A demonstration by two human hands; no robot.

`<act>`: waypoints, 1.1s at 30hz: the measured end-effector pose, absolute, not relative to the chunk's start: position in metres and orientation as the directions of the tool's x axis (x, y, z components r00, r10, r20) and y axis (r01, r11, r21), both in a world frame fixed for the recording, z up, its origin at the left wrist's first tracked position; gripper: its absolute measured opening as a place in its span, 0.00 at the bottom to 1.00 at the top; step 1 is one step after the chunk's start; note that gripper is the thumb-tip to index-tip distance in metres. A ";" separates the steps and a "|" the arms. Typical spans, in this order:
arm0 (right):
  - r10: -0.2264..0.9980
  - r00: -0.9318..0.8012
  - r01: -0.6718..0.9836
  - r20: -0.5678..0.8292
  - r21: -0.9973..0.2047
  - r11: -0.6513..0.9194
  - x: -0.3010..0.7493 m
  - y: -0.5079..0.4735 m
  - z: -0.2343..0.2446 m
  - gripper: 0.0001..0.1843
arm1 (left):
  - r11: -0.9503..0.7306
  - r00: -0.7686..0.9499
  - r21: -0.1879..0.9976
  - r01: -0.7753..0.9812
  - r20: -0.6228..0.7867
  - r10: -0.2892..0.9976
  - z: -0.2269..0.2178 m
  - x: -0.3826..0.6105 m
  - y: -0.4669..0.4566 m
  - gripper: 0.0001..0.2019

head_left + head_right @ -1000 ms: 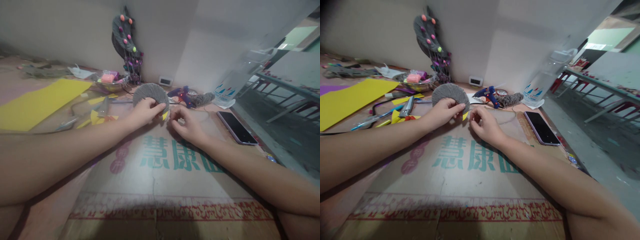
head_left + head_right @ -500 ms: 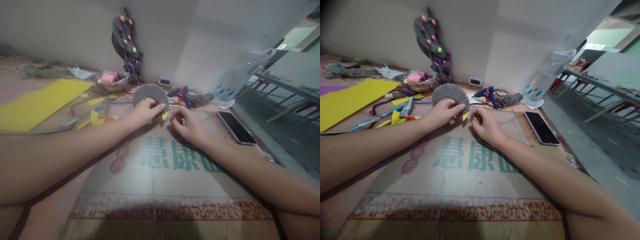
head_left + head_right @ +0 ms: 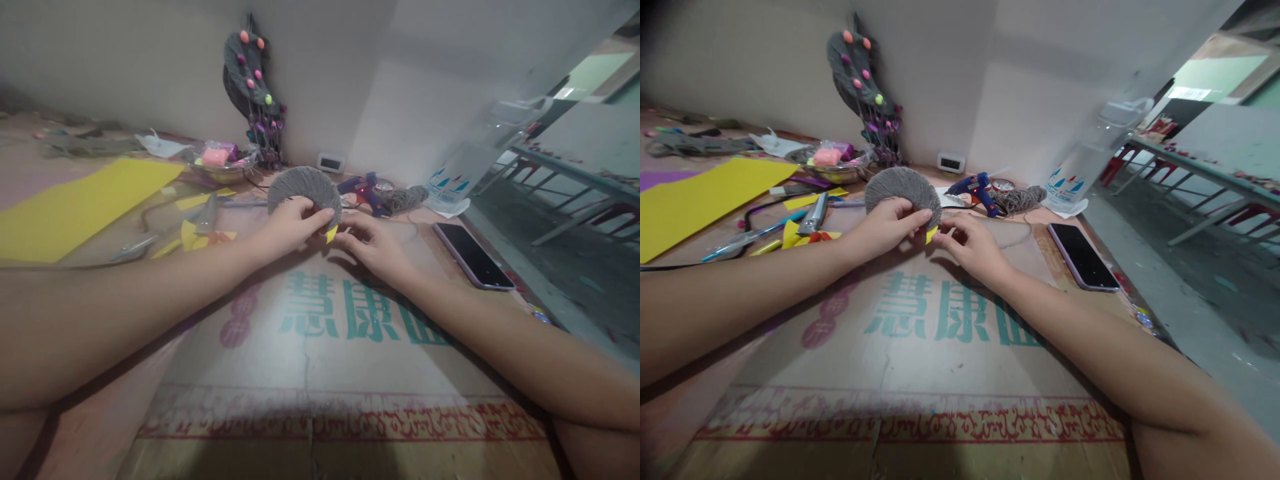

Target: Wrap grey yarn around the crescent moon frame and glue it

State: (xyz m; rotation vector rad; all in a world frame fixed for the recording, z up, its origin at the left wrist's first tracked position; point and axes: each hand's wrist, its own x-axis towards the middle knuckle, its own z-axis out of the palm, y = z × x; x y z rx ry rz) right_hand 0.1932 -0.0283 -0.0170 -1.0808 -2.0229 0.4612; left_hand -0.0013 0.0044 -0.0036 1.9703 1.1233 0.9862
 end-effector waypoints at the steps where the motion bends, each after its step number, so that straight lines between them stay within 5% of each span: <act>1: 0.835 -0.338 0.530 0.435 -0.645 0.551 0.193 -0.028 -0.017 0.09 | -0.426 0.350 0.809 0.404 0.294 0.890 -0.004 -0.001 0.004 0.20; 6: 0.839 -0.119 0.414 0.532 -0.741 0.528 0.194 -0.031 -0.018 0.20 | -0.452 0.349 0.794 0.406 0.322 0.880 -0.006 -0.002 0.004 0.20; 9: 0.770 -0.007 0.450 0.638 -0.686 0.572 0.194 -0.035 -0.017 0.15 | -0.437 0.342 0.805 0.401 0.311 0.887 -0.006 -0.002 0.005 0.21; 16: 0.896 -0.257 0.577 0.363 -0.686 0.444 0.191 -0.035 -0.016 0.22 | -0.459 0.353 0.801 0.385 0.331 0.875 -0.004 -0.002 0.005 0.20; 33: 0.896 -0.295 0.480 0.333 -0.759 0.440 0.190 -0.033 -0.014 0.11 | -0.497 0.365 0.762 0.415 0.361 0.858 -0.005 -0.002 0.005 0.21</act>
